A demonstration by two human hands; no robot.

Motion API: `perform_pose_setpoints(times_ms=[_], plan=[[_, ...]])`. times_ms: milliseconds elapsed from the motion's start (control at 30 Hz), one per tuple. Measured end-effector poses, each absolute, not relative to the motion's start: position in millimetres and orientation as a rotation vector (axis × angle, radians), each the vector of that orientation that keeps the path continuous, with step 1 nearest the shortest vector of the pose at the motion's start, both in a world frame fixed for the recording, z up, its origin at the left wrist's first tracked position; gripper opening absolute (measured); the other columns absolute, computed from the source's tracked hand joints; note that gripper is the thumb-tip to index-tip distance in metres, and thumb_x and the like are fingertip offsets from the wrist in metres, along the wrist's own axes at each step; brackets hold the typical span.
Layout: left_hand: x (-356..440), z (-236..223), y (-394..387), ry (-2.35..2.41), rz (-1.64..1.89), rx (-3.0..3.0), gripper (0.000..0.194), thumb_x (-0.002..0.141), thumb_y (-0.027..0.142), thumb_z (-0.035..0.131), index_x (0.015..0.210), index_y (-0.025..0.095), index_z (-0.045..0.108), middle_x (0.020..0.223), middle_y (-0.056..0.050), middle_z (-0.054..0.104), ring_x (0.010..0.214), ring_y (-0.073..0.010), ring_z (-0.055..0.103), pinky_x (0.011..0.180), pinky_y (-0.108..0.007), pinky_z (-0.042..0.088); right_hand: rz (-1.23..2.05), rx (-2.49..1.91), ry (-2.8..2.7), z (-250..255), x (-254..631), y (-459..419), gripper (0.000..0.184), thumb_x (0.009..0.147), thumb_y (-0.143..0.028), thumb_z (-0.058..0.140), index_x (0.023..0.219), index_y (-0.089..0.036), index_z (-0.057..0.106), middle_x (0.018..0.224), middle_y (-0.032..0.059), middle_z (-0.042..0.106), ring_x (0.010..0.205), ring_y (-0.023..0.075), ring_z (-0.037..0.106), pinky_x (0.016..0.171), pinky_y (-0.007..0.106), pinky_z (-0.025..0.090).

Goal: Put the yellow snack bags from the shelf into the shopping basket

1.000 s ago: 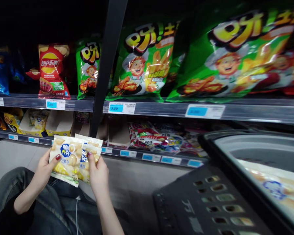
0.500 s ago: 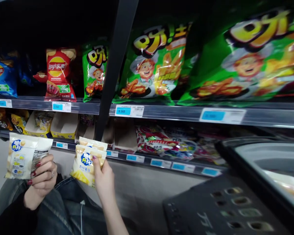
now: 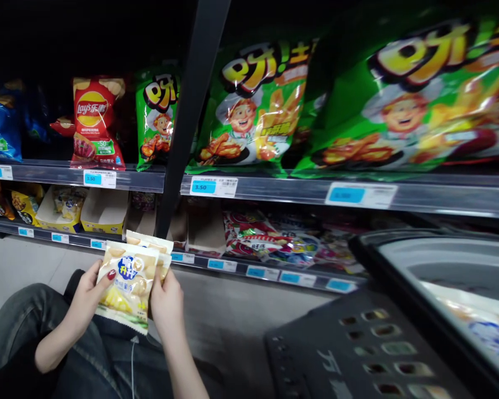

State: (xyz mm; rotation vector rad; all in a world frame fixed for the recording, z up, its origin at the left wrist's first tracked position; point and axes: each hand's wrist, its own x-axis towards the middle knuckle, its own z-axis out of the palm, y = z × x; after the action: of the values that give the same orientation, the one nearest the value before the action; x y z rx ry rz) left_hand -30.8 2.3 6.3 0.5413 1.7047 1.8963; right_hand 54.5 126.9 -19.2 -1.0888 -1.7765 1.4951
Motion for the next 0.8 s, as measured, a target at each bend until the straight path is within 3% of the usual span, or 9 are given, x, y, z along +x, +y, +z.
perform_pose_setpoints(times_ms=[100, 233, 300, 400, 500, 633, 733, 800], plan=[[-32, 0, 3, 1.969, 1.898, 0.658, 0.018, 0.073, 0.034, 0.063, 0.080, 0.018, 0.062, 0.092, -0.005, 0.050, 0.095, -0.0221, 0.052, 0.087, -0.030, 0.040, 1.700, -1.014, -1.662, -22, 53, 124, 0.040, 0.064, -0.054, 0.058, 0.080, -0.017, 0.061, 0.086, 0.0117, 0.070, 0.086, 0.0304, 0.062, 0.075, 0.037, 0.047], [-38, -4, 1, 2.129, 1.829, 0.756, 0.014, 0.074, 0.033, 0.061, 0.080, 0.020, 0.059, 0.100, -0.006, 0.045, 0.103, -0.0239, 0.047, 0.094, -0.034, 0.034, 2.272, -0.796, -1.226, -12, 53, 111, 0.063, 0.065, -0.071, 0.049, 0.097, -0.019, 0.061, 0.096, 0.0111, 0.070, 0.095, 0.0287, 0.062, 0.079, 0.038, 0.049], [-37, -6, 1, 2.234, 1.794, 0.794, 0.013, 0.076, 0.032, 0.058, 0.084, 0.021, 0.058, 0.103, -0.007, 0.042, 0.105, -0.0248, 0.046, 0.095, -0.036, 0.032, 2.416, -0.699, -1.087, -4, 54, 103, 0.066, 0.061, -0.069, 0.057, 0.105, -0.020, 0.058, 0.101, 0.0100, 0.069, 0.097, 0.0276, 0.062, 0.081, 0.038, 0.050], [-28, -12, 1, 2.309, 1.759, 0.835, 0.017, 0.080, 0.030, 0.052, 0.094, 0.021, 0.053, 0.109, -0.009, 0.038, 0.108, -0.0255, 0.045, 0.096, -0.039, 0.031, 2.402, -0.732, -1.080, 2, 54, 94, 0.072, 0.049, -0.043, 0.080, 0.110, -0.020, 0.052, 0.102, 0.0087, 0.069, 0.095, 0.0273, 0.064, 0.083, 0.039, 0.050], [-21, -16, 3, 2.223, 1.748, 0.895, 0.021, 0.081, 0.028, 0.050, 0.101, 0.020, 0.048, 0.112, -0.012, 0.040, 0.111, -0.0249, 0.046, 0.096, -0.039, 0.033, 2.372, -0.848, -1.132, 2, 53, 95, 0.069, 0.044, -0.028, 0.084, 0.106, -0.015, 0.054, 0.095, 0.0108, 0.071, 0.088, 0.0291, 0.066, 0.083, 0.042, 0.050], [-56, -6, 4, 2.215, 1.569, 0.854, 0.021, 0.083, 0.033, 0.050, 0.099, 0.019, 0.046, 0.104, -0.009, 0.056, 0.097, -0.0197, 0.057, 0.084, -0.033, 0.044, 2.342, -0.984, -1.123, 4, 54, 106, 0.059, 0.046, -0.027, 0.082, 0.099, -0.012, 0.061, 0.086, 0.0117, 0.073, 0.082, 0.0314, 0.068, 0.082, 0.043, 0.051], [-130, 13, 4, 2.479, 1.478, 0.680, 0.016, 0.083, 0.028, 0.051, 0.094, 0.016, 0.054, 0.097, -0.007, 0.062, 0.093, -0.0184, 0.058, 0.084, -0.035, 0.045, 2.324, -1.089, -1.051, 9, 58, 112, 0.069, 0.047, -0.029, 0.081, 0.109, -0.013, 0.059, 0.082, 0.0097, 0.073, 0.082, 0.0319, 0.068, 0.078, 0.042, 0.053], [-187, 25, 3, 2.695, 1.412, 0.503, 0.025, 0.083, 0.028, 0.053, 0.104, 0.014, 0.054, 0.108, -0.008, 0.058, 0.097, -0.0212, 0.056, 0.083, -0.042, 0.046, 2.318, -1.118, -0.984, 11, 61, 113, 0.079, 0.047, -0.030, 0.081, 0.119, -0.014, 0.053, 0.082, 0.0078, 0.074, 0.083, 0.0314, 0.068, 0.075, 0.040, 0.055]])
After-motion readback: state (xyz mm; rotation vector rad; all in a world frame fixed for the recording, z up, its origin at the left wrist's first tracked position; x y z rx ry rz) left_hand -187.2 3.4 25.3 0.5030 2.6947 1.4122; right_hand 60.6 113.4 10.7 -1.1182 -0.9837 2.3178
